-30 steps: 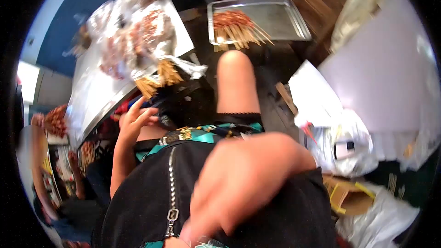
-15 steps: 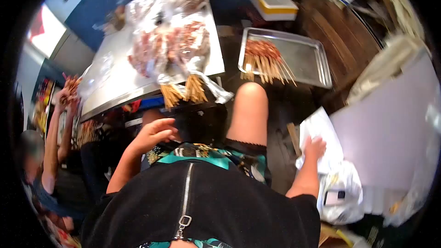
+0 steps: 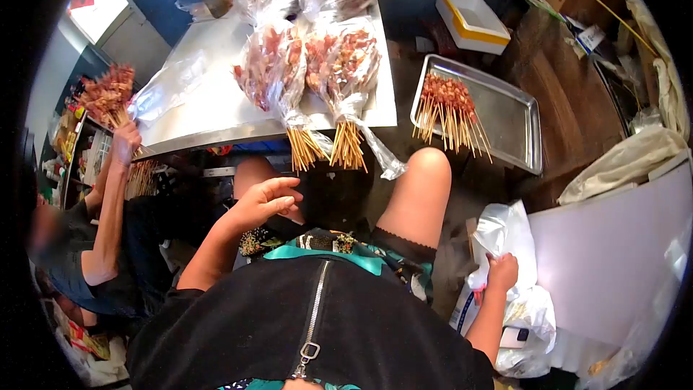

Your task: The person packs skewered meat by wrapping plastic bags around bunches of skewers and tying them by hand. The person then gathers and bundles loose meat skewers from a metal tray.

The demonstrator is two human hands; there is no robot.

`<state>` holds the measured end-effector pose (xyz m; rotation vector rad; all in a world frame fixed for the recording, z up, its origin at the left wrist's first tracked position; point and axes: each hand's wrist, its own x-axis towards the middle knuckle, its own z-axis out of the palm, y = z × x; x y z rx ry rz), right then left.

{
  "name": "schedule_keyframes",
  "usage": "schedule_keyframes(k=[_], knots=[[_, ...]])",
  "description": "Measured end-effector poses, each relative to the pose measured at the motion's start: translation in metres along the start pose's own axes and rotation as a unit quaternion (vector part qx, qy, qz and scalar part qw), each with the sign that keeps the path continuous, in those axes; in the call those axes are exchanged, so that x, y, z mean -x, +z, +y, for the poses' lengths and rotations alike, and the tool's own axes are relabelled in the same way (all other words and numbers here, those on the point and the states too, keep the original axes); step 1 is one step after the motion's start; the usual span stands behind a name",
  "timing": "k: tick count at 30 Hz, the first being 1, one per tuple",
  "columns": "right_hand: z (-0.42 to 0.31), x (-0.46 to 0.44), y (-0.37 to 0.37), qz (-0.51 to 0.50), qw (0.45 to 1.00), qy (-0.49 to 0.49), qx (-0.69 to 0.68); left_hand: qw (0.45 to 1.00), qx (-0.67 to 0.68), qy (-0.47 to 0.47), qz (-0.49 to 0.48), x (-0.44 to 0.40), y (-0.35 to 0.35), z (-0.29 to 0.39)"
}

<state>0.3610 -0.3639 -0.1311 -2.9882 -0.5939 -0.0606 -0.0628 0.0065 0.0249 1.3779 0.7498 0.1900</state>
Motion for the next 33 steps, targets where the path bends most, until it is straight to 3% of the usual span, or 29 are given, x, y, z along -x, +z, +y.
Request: schedule_keyframes(k=[1,5,11,13,16,18,20,21,22,24,25,26,30,33], knots=[[-0.002,0.005,-0.005,-0.038,0.999,0.008,0.012,1.000,-0.001,0.006,0.006,0.000,-0.001,-0.001],[0.022,0.016,0.023,-0.014,0.980,-0.191,-0.054,0.999,-0.038,0.034,-0.005,-0.001,0.005,-0.004],[0.014,0.024,0.005,-0.080,0.984,-0.152,-0.054,0.998,-0.061,0.016,0.007,0.003,-0.001,-0.017],[0.001,0.027,-0.017,-0.154,0.974,-0.011,-0.167,0.999,-0.050,0.018,0.000,0.001,-0.005,-0.019],[-0.010,0.031,-0.030,-0.141,0.986,-0.020,-0.090,0.998,-0.057,0.023,0.006,0.004,-0.007,-0.017],[-0.011,0.038,-0.021,-0.134,0.983,-0.001,-0.123,0.997,-0.062,0.035,0.006,0.003,-0.006,-0.017],[-0.012,0.041,-0.012,-0.122,0.984,-0.106,-0.080,0.998,-0.060,0.036,0.004,0.002,-0.003,-0.017],[-0.012,0.046,0.002,-0.144,0.983,-0.083,-0.073,0.998,-0.061,0.034,-0.002,0.001,-0.002,-0.017],[-0.020,0.055,0.018,-0.232,0.971,-0.027,-0.042,0.998,-0.061,0.032,-0.009,0.001,-0.002,-0.018],[-0.019,0.099,0.083,-0.378,0.920,-0.064,0.087,0.998,-0.058,0.031,-0.011,0.000,0.000,-0.021],[0.007,0.121,0.140,-0.342,0.918,-0.192,0.065,0.998,-0.056,0.032,-0.011,-0.002,0.002,-0.022],[0.021,0.134,0.199,-0.370,0.916,-0.155,0.027,0.998,-0.052,0.036,-0.009,-0.003,0.002,-0.021],[-0.043,0.115,0.141,-0.369,0.923,-0.099,-0.039,0.996,-0.064,0.054,-0.021,0.005,-0.002,-0.009],[-0.058,0.079,0.062,-0.307,0.948,-0.075,-0.037,0.997,-0.064,0.051,-0.001,0.004,-0.006,-0.014]])
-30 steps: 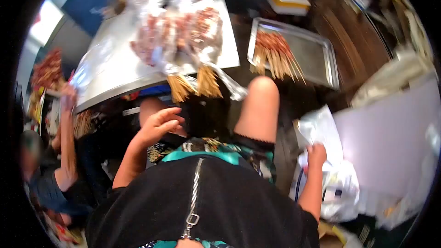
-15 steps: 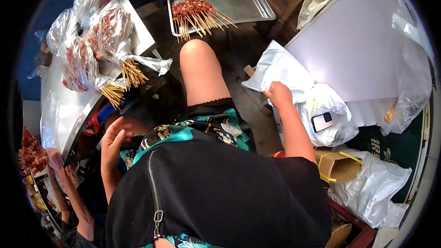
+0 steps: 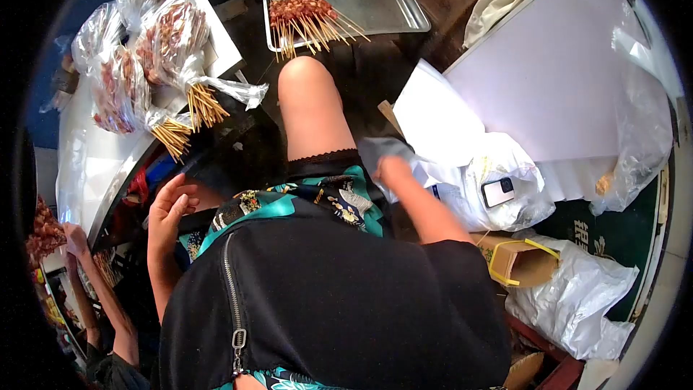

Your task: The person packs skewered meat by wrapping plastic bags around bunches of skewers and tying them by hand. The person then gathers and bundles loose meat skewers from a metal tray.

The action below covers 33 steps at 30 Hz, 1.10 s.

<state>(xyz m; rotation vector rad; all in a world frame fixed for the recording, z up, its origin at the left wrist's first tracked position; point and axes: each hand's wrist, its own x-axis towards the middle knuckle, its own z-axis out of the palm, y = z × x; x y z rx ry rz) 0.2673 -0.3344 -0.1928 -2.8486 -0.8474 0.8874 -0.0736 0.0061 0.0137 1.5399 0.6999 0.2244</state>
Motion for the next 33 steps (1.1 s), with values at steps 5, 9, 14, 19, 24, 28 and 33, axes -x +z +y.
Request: schedule_keyframes(k=[5,9,14,19,24,28,33], knots=[[0.045,-0.006,-0.062,0.405,0.910,0.006,-0.095,1.000,-0.003,-0.004,-0.011,0.002,0.008,-0.003],[0.072,-0.004,-0.058,0.352,0.923,0.080,-0.134,1.000,-0.007,-0.016,-0.014,0.005,0.007,-0.008],[0.083,-0.005,-0.030,0.323,0.934,0.070,-0.136,1.000,-0.013,-0.014,0.008,0.005,0.001,-0.011],[0.068,0.007,-0.028,0.405,0.911,0.028,-0.075,1.000,-0.016,-0.019,0.013,0.006,0.003,-0.007],[0.071,0.018,-0.027,0.191,0.898,0.283,-0.278,1.000,-0.010,-0.028,0.007,0.006,0.005,-0.013],[0.075,0.007,0.029,0.172,0.905,0.189,-0.341,0.999,-0.010,-0.041,-0.008,0.001,0.009,-0.016],[0.078,-0.003,0.045,0.261,0.959,0.028,-0.103,0.999,-0.027,-0.041,-0.014,0.000,0.017,-0.003]])
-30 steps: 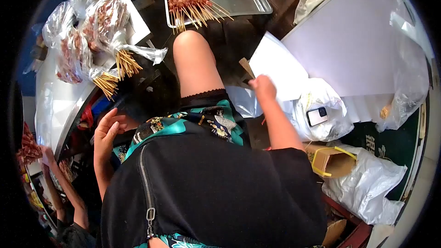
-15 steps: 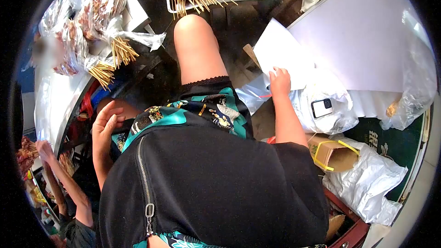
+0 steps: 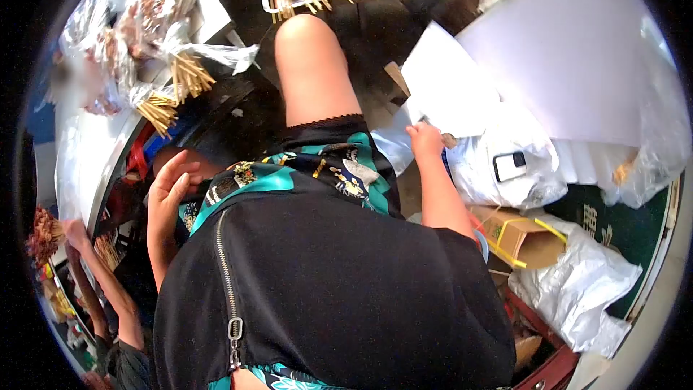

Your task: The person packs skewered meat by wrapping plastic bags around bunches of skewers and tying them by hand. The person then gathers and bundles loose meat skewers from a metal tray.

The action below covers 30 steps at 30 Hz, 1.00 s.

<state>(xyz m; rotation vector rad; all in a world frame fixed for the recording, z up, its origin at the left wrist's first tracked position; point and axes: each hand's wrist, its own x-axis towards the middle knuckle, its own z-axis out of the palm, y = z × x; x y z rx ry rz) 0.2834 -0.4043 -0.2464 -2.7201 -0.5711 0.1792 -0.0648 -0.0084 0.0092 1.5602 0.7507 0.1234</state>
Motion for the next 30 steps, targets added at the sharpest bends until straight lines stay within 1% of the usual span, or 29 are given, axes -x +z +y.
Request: schedule_keyframes(k=[2,3,4,5,6,7,8,9,10,11,12,13,14,16,18,21,24,26,27,28,29,30], knots=[[-0.003,0.000,-0.014,-0.044,0.999,0.012,-0.021,1.000,0.003,0.012,-0.005,0.000,-0.007,-0.001],[-0.003,-0.001,-0.013,-0.008,1.000,-0.015,-0.023,1.000,-0.010,0.010,0.001,0.002,-0.005,0.007],[-0.022,0.000,-0.034,-0.050,0.993,0.023,-0.100,0.999,-0.025,0.037,-0.005,0.002,-0.006,0.007],[0.007,-0.012,-0.011,-0.074,0.997,-0.002,0.005,0.997,-0.058,0.045,-0.003,0.002,-0.008,0.006],[0.007,-0.015,-0.016,-0.086,0.994,0.019,-0.069,0.997,-0.050,0.058,-0.010,0.003,-0.010,0.005],[-0.011,-0.015,-0.033,-0.097,0.995,-0.011,-0.034,0.996,-0.068,0.048,-0.002,0.005,-0.008,0.010],[-0.020,-0.017,-0.041,-0.101,0.992,-0.040,-0.065,0.997,-0.061,0.046,-0.008,0.008,-0.009,0.010],[-0.008,-0.023,-0.035,-0.084,0.993,-0.072,-0.044,0.996,-0.080,0.045,-0.005,0.011,-0.008,0.014],[-0.010,-0.026,-0.039,-0.049,0.994,-0.097,-0.028,0.987,-0.126,0.099,-0.007,0.012,-0.009,0.014],[-0.018,-0.026,-0.043,-0.016,0.997,-0.060,-0.034,0.986,-0.135,0.095,-0.007,0.012,-0.007,0.017],[-0.006,-0.033,-0.034,0.009,0.997,-0.034,-0.073,0.985,-0.138,0.102,-0.003,0.014,-0.008,0.017],[-0.014,-0.023,-0.032,0.063,0.997,0.006,-0.032,0.986,-0.135,0.095,-0.005,0.013,-0.006,0.018],[-0.017,-0.020,-0.029,0.084,0.996,0.016,-0.015,0.985,-0.140,0.100,-0.003,0.011,-0.005,0.016],[-0.022,-0.014,-0.021,0.087,0.996,0.006,0.015,0.983,-0.142,0.119,-0.007,0.005,0.000,0.013],[-0.032,-0.012,-0.021,0.070,0.996,-0.022,0.049,0.983,-0.110,0.145,-0.001,0.000,0.002,0.012],[-0.051,-0.014,-0.025,0.019,0.991,-0.087,0.099,0.968,-0.168,0.185,-0.022,-0.001,0.005,0.025],[-0.086,-0.024,-0.041,-0.031,0.971,-0.182,0.154,0.959,-0.200,0.197,-0.026,-0.010,0.012,0.031],[-0.116,-0.034,-0.065,-0.026,0.952,-0.254,0.167,0.953,-0.209,0.215,-0.035,-0.012,0.019,0.039],[-0.131,-0.037,-0.084,0.000,0.949,-0.282,0.142,0.949,-0.216,0.227,-0.039,-0.010,0.024,0.044],[-0.153,-0.036,-0.104,0.026,0.956,-0.284,0.066,0.948,-0.215,0.231,-0.037,-0.008,0.028,0.051],[-0.181,-0.029,-0.129,0.013,0.963,-0.257,-0.085,0.949,-0.202,0.235,-0.051,-0.004,0.033,0.060],[-0.217,-0.016,-0.157,0.001,0.947,-0.220,-0.234,0.950,-0.190,0.238,-0.068,-0.002,0.038,0.064]])
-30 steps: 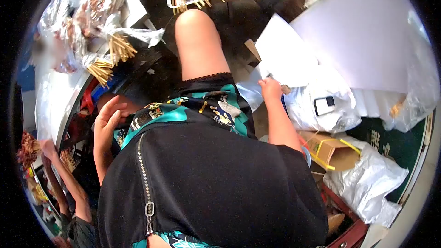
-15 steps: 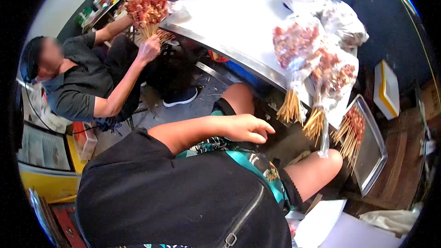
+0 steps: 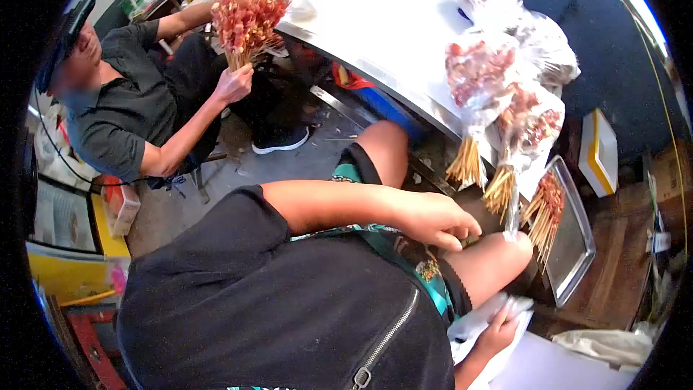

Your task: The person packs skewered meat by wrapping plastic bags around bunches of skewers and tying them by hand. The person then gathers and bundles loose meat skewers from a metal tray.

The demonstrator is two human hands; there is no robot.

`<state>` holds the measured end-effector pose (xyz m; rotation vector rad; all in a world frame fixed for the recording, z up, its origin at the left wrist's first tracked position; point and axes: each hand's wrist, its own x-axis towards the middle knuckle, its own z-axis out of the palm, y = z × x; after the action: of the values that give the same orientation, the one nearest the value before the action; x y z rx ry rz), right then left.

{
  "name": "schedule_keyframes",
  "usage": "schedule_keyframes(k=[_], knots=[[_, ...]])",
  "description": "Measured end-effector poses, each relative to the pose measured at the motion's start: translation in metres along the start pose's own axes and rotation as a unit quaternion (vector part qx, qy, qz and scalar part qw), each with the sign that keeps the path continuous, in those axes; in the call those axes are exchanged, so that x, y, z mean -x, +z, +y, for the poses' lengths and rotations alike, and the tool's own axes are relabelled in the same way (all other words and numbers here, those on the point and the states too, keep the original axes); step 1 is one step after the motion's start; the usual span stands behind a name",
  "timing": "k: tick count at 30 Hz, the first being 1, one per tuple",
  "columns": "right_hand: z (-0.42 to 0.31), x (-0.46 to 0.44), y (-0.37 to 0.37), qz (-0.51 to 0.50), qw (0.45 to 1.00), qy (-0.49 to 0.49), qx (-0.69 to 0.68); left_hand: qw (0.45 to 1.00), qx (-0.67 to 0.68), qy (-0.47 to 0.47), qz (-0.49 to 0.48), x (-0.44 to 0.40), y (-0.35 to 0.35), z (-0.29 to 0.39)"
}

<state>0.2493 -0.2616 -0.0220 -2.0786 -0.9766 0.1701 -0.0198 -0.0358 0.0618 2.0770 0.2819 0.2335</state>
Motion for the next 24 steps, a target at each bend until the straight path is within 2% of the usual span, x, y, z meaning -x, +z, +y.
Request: schedule_keyframes(k=[1,2,3,4,5,6,7,8,10,12,14,16,17,18,20,22,24], knots=[[-0.038,-0.003,0.000,-0.064,0.994,-0.001,-0.088,1.000,0.017,0.017,0.014,-0.006,0.006,0.003],[-0.071,-0.003,0.003,-0.115,0.978,0.002,-0.171,0.982,-0.042,0.128,0.134,-0.012,0.024,-0.004],[-0.091,-0.001,0.011,-0.174,0.962,0.011,-0.208,0.973,-0.059,0.168,0.148,-0.017,0.032,0.001],[-0.100,-0.001,0.018,-0.241,0.950,-0.055,-0.190,0.962,-0.069,0.211,0.160,-0.020,0.036,0.005],[-0.120,0.003,0.024,-0.238,0.951,-0.119,-0.156,0.981,-0.018,0.179,0.072,-0.022,0.034,0.016],[-0.120,-0.003,0.027,-0.199,0.947,-0.247,-0.053,0.989,0.022,0.143,-0.018,-0.020,0.032,0.025],[-0.141,0.004,0.022,-0.215,0.952,-0.151,-0.160,0.994,0.039,0.100,-0.004,-0.015,0.034,0.025],[-0.163,0.007,0.019,-0.227,0.933,-0.061,-0.273,0.997,0.050,0.052,0.014,-0.007,0.031,0.023],[-0.151,-0.008,0.028,-0.181,0.936,-0.188,-0.234,0.998,-0.010,-0.006,0.059,0.005,0.019,0.027],[-0.157,-0.006,0.032,-0.179,0.920,-0.278,-0.209,0.993,0.082,-0.032,0.079,0.016,0.012,0.028],[-0.155,-0.005,0.030,-0.281,0.895,-0.286,-0.194,0.989,0.081,0.007,0.122,0.022,0.004,0.033],[-0.154,-0.005,0.034,-0.241,0.897,-0.328,-0.172,0.989,0.013,0.008,0.146,0.025,-0.008,0.042],[-0.162,-0.006,0.028,-0.194,0.900,-0.354,-0.163,0.985,-0.007,0.046,0.167,0.024,-0.013,0.049],[-0.168,-0.008,0.023,-0.190,0.903,-0.349,-0.162,0.979,-0.027,0.082,0.187,0.025,-0.018,0.057],[-0.176,-0.012,0.016,-0.234,0.869,-0.387,-0.200,0.977,-0.035,0.092,0.190,0.029,-0.031,0.068],[-0.187,-0.016,0.013,-0.229,0.867,-0.392,-0.205,0.969,-0.081,0.112,0.203,0.032,-0.044,0.078],[-0.194,-0.028,0.015,-0.342,0.852,-0.371,-0.138,0.955,-0.176,0.131,0.200,0.025,-0.054,0.088]])
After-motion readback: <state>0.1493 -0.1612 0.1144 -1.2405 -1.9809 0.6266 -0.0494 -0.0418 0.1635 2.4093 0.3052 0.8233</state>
